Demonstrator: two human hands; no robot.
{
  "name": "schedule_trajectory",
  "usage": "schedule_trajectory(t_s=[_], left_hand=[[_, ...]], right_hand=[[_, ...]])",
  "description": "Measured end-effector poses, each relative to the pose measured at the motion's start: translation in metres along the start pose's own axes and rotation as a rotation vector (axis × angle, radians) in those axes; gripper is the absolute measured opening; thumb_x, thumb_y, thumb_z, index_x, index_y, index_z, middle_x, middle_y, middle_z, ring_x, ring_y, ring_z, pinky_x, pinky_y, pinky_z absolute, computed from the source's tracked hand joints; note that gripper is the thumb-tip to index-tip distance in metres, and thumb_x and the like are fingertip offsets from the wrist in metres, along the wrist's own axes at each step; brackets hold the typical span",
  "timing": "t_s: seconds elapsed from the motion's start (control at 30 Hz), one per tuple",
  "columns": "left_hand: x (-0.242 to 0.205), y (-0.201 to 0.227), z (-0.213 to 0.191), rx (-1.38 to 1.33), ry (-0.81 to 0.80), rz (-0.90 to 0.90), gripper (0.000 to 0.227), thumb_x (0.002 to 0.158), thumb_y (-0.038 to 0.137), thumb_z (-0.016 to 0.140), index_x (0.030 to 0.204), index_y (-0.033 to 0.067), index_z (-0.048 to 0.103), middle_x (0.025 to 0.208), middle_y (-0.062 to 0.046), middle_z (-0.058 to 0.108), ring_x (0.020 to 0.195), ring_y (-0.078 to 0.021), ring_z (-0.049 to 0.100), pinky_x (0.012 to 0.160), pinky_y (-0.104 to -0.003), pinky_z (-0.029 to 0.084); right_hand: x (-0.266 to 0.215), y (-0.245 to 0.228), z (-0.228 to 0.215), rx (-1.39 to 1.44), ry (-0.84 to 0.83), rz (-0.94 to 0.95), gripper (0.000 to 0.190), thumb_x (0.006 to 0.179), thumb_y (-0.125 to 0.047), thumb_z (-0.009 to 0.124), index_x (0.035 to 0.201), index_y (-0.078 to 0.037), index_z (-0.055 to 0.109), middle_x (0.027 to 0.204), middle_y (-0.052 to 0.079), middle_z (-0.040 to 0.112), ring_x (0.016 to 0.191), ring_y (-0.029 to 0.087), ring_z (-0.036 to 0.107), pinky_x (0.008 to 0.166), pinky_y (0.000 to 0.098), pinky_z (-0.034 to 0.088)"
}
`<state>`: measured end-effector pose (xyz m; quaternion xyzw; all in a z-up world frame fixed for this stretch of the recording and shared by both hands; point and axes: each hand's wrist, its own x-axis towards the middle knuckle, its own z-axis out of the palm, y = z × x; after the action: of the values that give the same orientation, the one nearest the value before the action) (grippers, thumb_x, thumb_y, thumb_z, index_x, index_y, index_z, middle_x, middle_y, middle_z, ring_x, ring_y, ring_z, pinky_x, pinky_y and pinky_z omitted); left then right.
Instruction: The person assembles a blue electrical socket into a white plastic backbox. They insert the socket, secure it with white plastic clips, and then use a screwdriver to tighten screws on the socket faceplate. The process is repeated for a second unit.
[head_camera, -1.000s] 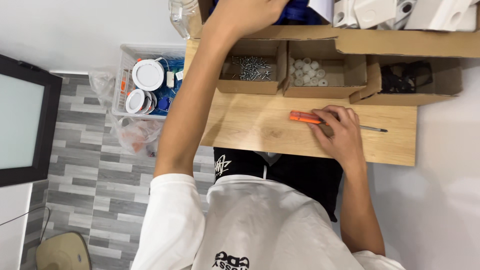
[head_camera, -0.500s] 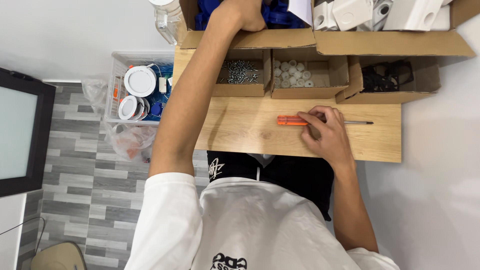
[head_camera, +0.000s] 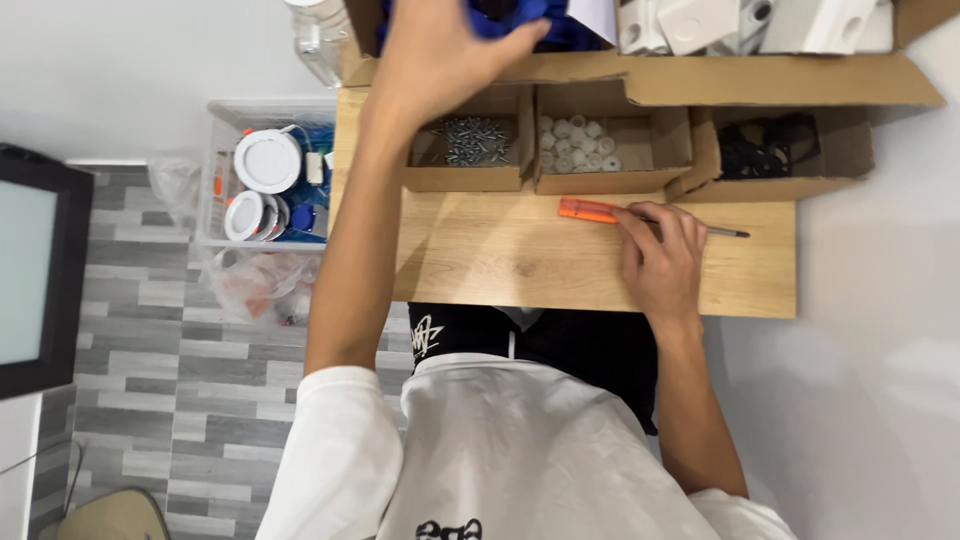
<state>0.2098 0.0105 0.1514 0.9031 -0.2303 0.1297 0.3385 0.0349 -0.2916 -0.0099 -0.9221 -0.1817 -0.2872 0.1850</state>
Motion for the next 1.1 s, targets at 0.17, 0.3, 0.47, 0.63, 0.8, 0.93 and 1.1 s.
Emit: schedule_trajectory(t_s=[0.17, 0.3, 0.47, 0.63, 0.8, 0.93, 1.1], left_hand=[[-0.078, 0.059, -0.028, -0.426, 0.095, 0.167, 0.073, 0.096, 0.025, 0.1, 0.144, 0.0047, 0.049, 0.135, -0.012, 0.053, 0.121, -0.024, 0.059, 0.101, -0.033, 0.052], [-0.133, 0.04, 0.017, -0.397, 0.04, 0.236, 0.077, 0.089, 0.037, 0.096, 0.147, 0.0048, 0.055, 0.139, -0.018, 0.06, 0.129, -0.0307, 0.062, 0.112, -0.041, 0.064], [-0.179, 0.043, 0.051, -0.47, 0.009, 0.012, 0.07, 0.077, 0.023, 0.103, 0.138, 0.0041, 0.072, 0.129, -0.014, 0.072, 0.11, -0.0309, 0.073, 0.093, -0.038, 0.061], [-0.198, 0.038, 0.082, -0.471, -0.025, -0.009, 0.065, 0.082, 0.019, 0.099, 0.137, 0.0031, 0.067, 0.132, -0.015, 0.071, 0.121, -0.0321, 0.072, 0.106, -0.042, 0.058], [-0.206, 0.033, 0.102, -0.413, -0.093, 0.009, 0.064, 0.089, 0.029, 0.095, 0.14, 0.006, 0.064, 0.138, -0.013, 0.07, 0.128, -0.0297, 0.069, 0.115, -0.042, 0.054], [-0.208, 0.031, 0.112, -0.374, -0.146, 0.022, 0.063, 0.09, 0.032, 0.093, 0.141, 0.0073, 0.066, 0.142, -0.01, 0.071, 0.129, -0.0295, 0.068, 0.116, -0.044, 0.051], [-0.212, 0.027, 0.116, -0.352, -0.159, 0.041, 0.063, 0.092, 0.035, 0.091, 0.142, 0.0068, 0.065, 0.143, -0.01, 0.071, 0.129, -0.0301, 0.068, 0.114, -0.044, 0.05]], right_hand=[[-0.003, 0.005, 0.002, -0.026, 0.006, 0.019, 0.037, 0.101, 0.01, 0.071, 0.124, -0.017, 0.081, 0.128, 0.004, 0.072, 0.114, 0.031, 0.064, 0.093, 0.0456, 0.044], [0.003, 0.004, -0.008, -0.018, -0.022, 0.041, 0.037, 0.102, 0.008, 0.07, 0.127, -0.016, 0.08, 0.133, 0.006, 0.069, 0.115, 0.031, 0.064, 0.094, 0.0456, 0.044], [0.025, 0.014, -0.051, 0.282, 0.019, 0.194, 0.03, 0.098, -0.004, 0.089, 0.127, -0.01, 0.082, 0.132, 0.013, 0.07, 0.127, 0.039, 0.068, 0.104, 0.0481, 0.053], [0.072, 0.065, -0.104, 0.099, -0.146, 0.153, 0.012, 0.117, -0.005, 0.079, 0.128, -0.001, 0.083, 0.126, 0.015, 0.076, 0.12, 0.036, 0.071, 0.102, 0.0465, 0.051], [0.105, 0.112, -0.101, 0.0, -0.451, 0.221, 0.027, 0.119, -0.013, 0.065, 0.13, 0.002, 0.083, 0.126, 0.024, 0.08, 0.116, 0.043, 0.071, 0.105, 0.0507, 0.049], [0.123, 0.132, -0.085, -0.025, -0.719, 0.433, 0.032, 0.111, -0.03, 0.069, 0.131, -0.009, 0.084, 0.123, 0.01, 0.081, 0.117, 0.036, 0.069, 0.099, 0.0471, 0.051], [0.145, 0.133, -0.074, -0.06, -0.958, 0.524, 0.048, 0.106, -0.05, 0.07, 0.138, -0.016, 0.081, 0.136, 0.002, 0.079, 0.121, 0.028, 0.069, 0.102, 0.0405, 0.049]])
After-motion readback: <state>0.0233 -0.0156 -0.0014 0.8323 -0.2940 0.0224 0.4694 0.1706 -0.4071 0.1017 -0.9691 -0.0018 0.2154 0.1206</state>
